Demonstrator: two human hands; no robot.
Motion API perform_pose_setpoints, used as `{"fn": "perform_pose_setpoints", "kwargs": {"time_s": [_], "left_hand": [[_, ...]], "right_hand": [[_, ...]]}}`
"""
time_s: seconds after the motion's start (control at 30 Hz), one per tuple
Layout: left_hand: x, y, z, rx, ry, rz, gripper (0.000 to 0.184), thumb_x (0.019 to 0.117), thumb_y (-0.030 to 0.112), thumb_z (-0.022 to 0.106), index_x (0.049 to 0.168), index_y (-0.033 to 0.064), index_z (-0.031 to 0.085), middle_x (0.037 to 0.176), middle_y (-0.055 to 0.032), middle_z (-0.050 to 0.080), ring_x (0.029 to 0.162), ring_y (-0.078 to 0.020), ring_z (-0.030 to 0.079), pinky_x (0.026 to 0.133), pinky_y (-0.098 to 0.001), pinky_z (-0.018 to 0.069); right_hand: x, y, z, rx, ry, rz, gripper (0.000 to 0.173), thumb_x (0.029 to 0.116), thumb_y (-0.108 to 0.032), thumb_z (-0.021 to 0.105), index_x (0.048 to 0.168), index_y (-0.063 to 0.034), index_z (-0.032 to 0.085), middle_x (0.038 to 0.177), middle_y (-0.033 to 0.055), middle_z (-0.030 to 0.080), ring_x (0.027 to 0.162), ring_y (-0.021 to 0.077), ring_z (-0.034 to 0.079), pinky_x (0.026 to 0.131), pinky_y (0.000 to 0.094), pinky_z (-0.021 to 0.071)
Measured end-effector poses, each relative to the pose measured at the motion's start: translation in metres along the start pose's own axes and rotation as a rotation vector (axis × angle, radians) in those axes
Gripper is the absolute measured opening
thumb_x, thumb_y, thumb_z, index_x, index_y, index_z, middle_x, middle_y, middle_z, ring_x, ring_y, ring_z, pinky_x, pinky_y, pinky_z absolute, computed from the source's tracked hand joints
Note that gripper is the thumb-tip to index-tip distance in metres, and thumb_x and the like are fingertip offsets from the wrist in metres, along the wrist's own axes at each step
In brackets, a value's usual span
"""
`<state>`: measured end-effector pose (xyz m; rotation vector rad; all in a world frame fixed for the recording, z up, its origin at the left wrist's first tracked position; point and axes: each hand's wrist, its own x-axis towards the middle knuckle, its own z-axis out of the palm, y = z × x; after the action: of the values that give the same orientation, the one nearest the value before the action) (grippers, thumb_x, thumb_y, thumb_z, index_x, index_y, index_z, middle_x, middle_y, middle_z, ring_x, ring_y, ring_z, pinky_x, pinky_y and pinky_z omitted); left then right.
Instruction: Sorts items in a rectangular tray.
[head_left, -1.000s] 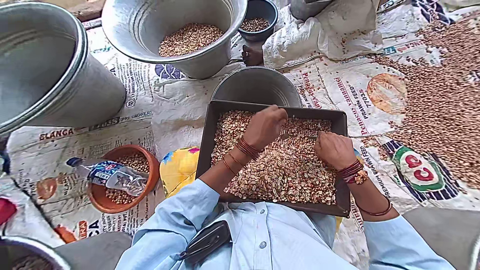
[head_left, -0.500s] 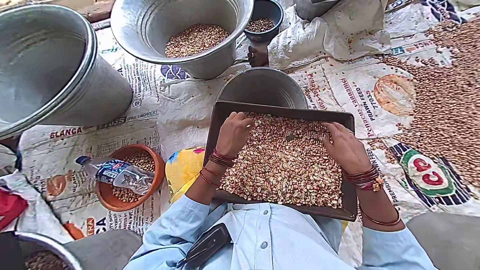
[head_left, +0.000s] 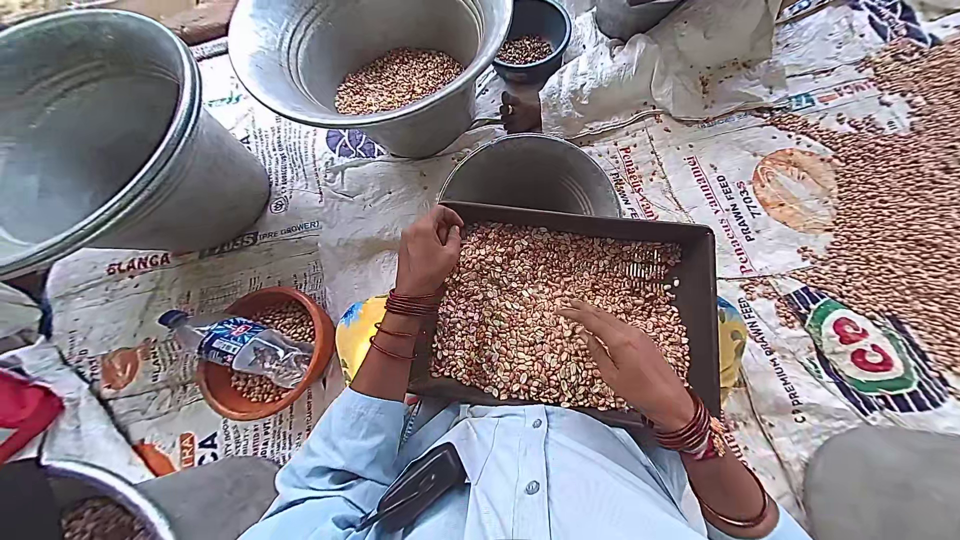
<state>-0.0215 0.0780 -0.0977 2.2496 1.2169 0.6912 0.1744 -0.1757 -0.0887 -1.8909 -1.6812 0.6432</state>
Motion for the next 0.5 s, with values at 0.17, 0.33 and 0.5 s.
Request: {"fn": "perform_pose_setpoints", "kwargs": {"time_s": [0.17,0.33,0.5], "left_hand": [[0.002,0.001,0.022,0.200,-0.142,0.095,0.017,0.0988,0.007,0.063,0.106,0.0002,0.076,0.093,-0.0225,0.070,0.088,-0.0415,0.069,0.079,-0.0605,0.0542],[0.006,0.002,0.037,0.285,-0.193,0.072,0.018,0.0973,0.013,0.068,0.107,0.0000,0.075,0.098,-0.0247,0.070,0.093,-0.0452,0.069,0.079,-0.0643,0.0529],[0.009,0.002,0.032,0.287,-0.248,0.150,0.014,0.0948,0.010,0.067,0.100,-0.0015,0.074,0.094,-0.0248,0.069,0.090,-0.0467,0.069,0.076,-0.0665,0.0525]], "right_hand": [[-0.005,0.025,-0.035,-0.128,0.189,0.091,0.037,0.1044,-0.014,0.045,0.132,-0.0134,0.070,0.126,0.0112,0.072,0.106,0.0302,0.074,0.086,0.0506,0.0599],[-0.031,0.051,-0.061,-0.194,0.309,0.239,0.036,0.1055,-0.021,0.047,0.133,-0.0147,0.070,0.120,0.0127,0.074,0.097,0.0312,0.075,0.081,0.0539,0.0594],[-0.051,0.066,-0.068,-0.215,0.330,0.319,0.032,0.1048,-0.020,0.050,0.126,-0.0119,0.072,0.111,0.0135,0.076,0.093,0.0318,0.075,0.080,0.0550,0.0589]]}}
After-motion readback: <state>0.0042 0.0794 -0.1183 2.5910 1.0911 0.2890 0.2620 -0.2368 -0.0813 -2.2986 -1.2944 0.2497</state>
